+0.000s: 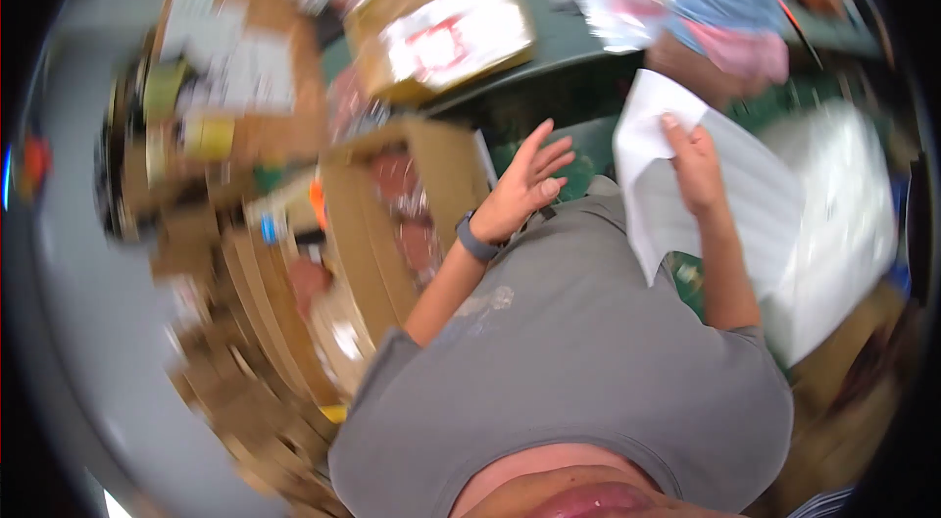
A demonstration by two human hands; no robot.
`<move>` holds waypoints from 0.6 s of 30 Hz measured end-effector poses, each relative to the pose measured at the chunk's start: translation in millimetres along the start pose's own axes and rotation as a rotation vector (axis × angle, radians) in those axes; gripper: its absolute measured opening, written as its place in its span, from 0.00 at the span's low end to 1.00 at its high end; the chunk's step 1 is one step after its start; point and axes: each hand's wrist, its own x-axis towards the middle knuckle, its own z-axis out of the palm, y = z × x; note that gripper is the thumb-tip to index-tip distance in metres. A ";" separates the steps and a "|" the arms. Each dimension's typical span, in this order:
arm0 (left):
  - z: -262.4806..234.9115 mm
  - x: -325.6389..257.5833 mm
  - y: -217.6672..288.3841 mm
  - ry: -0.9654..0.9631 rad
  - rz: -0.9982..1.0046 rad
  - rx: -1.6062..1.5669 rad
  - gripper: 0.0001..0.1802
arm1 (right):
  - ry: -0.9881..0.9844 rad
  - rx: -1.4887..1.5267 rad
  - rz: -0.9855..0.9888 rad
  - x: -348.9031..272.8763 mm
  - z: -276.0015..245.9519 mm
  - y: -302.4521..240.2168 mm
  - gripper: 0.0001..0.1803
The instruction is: Pack bicycle saddles into a cardboard box and seal it with adhesive tape.
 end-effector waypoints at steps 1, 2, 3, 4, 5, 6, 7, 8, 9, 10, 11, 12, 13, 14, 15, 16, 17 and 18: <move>-8.7 -27.7 10.3 0.032 0.080 -0.048 0.70 | -0.123 0.051 -0.048 7.2 69.9 3.3 0.19; -15.2 -56.4 17.9 0.123 0.203 -0.163 0.70 | -0.311 0.049 -0.031 12.5 135.5 13.9 0.20; -26.4 -86.1 25.1 0.323 0.306 -0.099 0.67 | -0.539 -0.007 -0.041 12.9 193.7 26.6 0.23; -39.1 -114.2 28.6 0.519 0.392 -0.035 0.64 | -0.709 -0.032 0.044 -1.2 250.9 25.9 0.28; -65.7 -149.2 21.1 0.784 0.466 0.176 0.52 | -0.888 -0.070 -0.114 -19.2 306.3 14.4 0.33; -89.5 -179.8 11.0 0.943 0.465 -0.041 0.38 | -1.055 -0.075 -0.135 -18.4 344.6 33.0 0.36; -111.2 -215.0 8.4 1.041 0.462 -0.225 0.31 | -1.227 -0.109 -0.477 -9.5 380.4 50.8 0.36; -143.9 -248.0 -38.3 1.110 0.517 -0.421 0.27 | -1.324 -0.325 -0.556 -4.7 407.6 77.1 0.35; -170.4 -292.4 -83.0 1.207 0.548 -0.512 0.27 | -1.352 -0.616 -0.926 0.9 435.5 94.1 0.35; -189.1 -329.7 -124.9 1.427 0.546 -0.504 0.27 | -1.326 -0.909 -1.310 11.4 459.0 110.9 0.35; -202.3 -372.3 -176.2 1.538 0.610 -0.707 0.29 | -1.346 -0.909 -1.318 31.3 481.0 135.7 0.35; -209.6 -403.4 -216.3 1.654 0.606 -0.754 0.33 | -1.391 -1.031 -1.436 61.5 497.4 165.5 0.34; -207.1 -430.0 -249.8 1.727 0.530 -0.758 0.37 | -1.430 -1.155 -1.550 88.1 508.5 192.3 0.34; -201.1 -457.3 -292.6 1.829 0.512 -0.675 0.39 | -1.433 -1.154 -1.559 107.7 518.1 214.9 0.34; -202.2 -467.7 -310.0 1.945 0.441 -0.682 0.39 | -1.460 -1.381 -1.479 136.2 527.1 233.7 0.33; -191.2 -486.6 -345.7 2.058 0.370 -0.687 0.39 | -1.507 -1.578 -1.393 152.1 538.7 242.1 0.32; -180.2 -490.9 -369.6 2.197 0.281 -0.662 0.39 | -1.505 -1.577 -1.398 166.1 556.6 241.4 0.32; -172.3 -490.5 -383.4 2.309 0.103 -0.559 0.38 | -1.704 -1.401 -1.236 178.7 577.4 239.2 0.30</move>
